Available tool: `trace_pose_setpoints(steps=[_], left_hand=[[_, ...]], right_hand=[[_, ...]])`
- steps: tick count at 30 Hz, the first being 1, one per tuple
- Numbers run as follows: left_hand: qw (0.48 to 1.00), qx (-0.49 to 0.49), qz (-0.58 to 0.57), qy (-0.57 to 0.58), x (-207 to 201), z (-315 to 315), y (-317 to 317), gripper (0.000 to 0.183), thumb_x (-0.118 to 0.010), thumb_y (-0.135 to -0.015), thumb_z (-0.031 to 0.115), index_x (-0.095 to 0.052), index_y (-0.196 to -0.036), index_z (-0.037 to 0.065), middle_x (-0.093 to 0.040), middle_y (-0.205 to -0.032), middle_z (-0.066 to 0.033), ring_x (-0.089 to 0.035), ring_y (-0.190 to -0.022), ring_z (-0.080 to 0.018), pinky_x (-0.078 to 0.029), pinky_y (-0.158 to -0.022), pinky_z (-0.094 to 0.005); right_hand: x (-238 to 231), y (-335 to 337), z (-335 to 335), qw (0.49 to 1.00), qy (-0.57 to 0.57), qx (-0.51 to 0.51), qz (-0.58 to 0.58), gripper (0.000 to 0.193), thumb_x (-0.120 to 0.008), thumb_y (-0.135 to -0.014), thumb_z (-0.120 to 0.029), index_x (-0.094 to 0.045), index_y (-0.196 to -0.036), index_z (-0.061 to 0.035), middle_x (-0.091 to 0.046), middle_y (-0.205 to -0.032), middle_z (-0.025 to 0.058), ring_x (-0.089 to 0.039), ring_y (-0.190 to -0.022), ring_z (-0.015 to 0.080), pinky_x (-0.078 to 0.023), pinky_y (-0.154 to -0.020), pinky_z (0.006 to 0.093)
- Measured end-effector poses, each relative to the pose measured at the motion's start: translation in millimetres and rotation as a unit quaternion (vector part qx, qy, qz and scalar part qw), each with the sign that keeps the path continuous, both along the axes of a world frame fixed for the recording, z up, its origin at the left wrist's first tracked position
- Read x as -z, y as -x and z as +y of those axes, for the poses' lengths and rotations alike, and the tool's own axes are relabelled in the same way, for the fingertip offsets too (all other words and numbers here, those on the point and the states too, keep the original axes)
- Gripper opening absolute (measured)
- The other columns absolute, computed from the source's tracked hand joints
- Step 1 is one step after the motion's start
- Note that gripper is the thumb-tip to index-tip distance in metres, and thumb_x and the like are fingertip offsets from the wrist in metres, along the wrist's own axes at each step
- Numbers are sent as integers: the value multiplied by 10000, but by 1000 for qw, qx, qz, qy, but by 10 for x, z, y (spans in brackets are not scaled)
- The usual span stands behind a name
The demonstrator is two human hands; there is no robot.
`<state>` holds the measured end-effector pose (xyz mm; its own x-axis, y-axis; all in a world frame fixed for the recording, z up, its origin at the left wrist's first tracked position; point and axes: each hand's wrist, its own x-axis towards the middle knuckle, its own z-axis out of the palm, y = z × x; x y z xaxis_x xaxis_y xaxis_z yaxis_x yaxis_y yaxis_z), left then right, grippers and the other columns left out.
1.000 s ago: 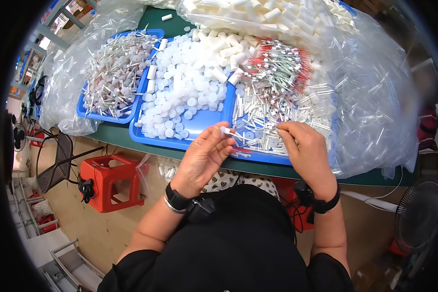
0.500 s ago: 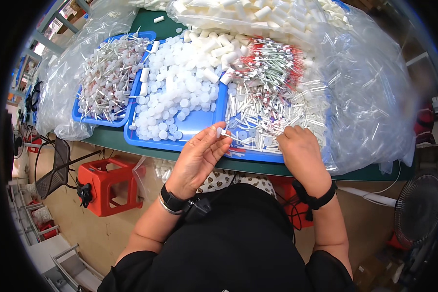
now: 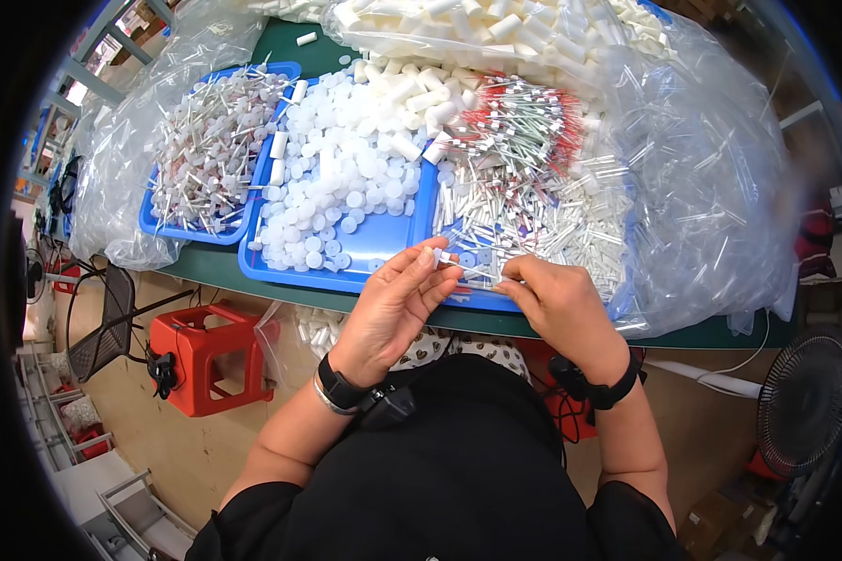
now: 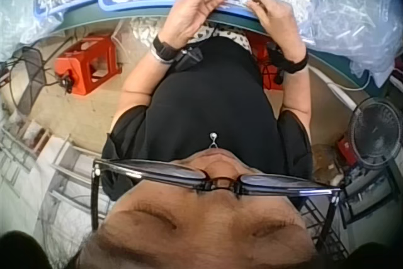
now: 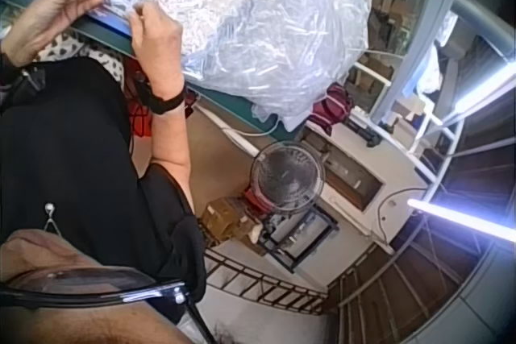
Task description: The person repeatedly picks up a white cotton pad and a plastic stick from blue trays on a table. They insert the stick into the center of the cotton pad to form a swab and place the finished item into a tray on the left. The process is continuous and repetitive throughout the clip.
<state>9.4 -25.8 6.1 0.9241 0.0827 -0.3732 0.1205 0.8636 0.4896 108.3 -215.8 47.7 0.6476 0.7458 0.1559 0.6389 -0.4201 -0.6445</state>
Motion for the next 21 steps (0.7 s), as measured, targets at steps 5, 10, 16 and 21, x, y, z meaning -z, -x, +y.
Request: trace_pose_setpoints(steps=[5, 10, 16, 21], left_hand=[[1000, 5, 0, -5, 29, -19, -5, 358, -598, -980, 172, -536, -1268, -31, -651, -1059, -86, -658, -1002, -168, -547, -903, -269], [999, 11, -3, -36, 94, -41, 9, 339, -601, -977, 160, -559, -1257, -26, -653, -1065, -84, -662, -986, -163, -544, -902, -274], [996, 71, -2, -62, 54, -115, 44, 360, -620, -967, 154, -571, -1292, 8, -656, -1025, -48, -618, -905, -107, -510, -795, -232], [987, 135, -15, -91, -32, -55, 77, 364, -633, -961, 173, -586, -1291, 26, -641, -937, -12, -575, -831, -73, -458, -702, -198]], right_hand=[[21, 17, 35, 999, -19, -14, -23, 144, -723, -824, -84, -634, -907, -7, -667, -777, 130, -657, -654, 300, -509, -585, 355], [24, 20, 57, 998, -33, -18, -56, 140, -741, -806, -81, -654, -890, -12, -682, -798, 118, -665, -664, 273, -514, -590, 349], [32, 74, 141, 986, -73, 11, 148, 138, -729, -834, -58, -650, -933, -5, -696, -785, 75, -667, -691, 147, -498, -593, 281], [96, 35, 104, 909, -121, 10, 400, 186, -678, -887, -45, -585, -1045, -11, -709, -802, 54, -631, -697, 83, -481, -609, 235]])
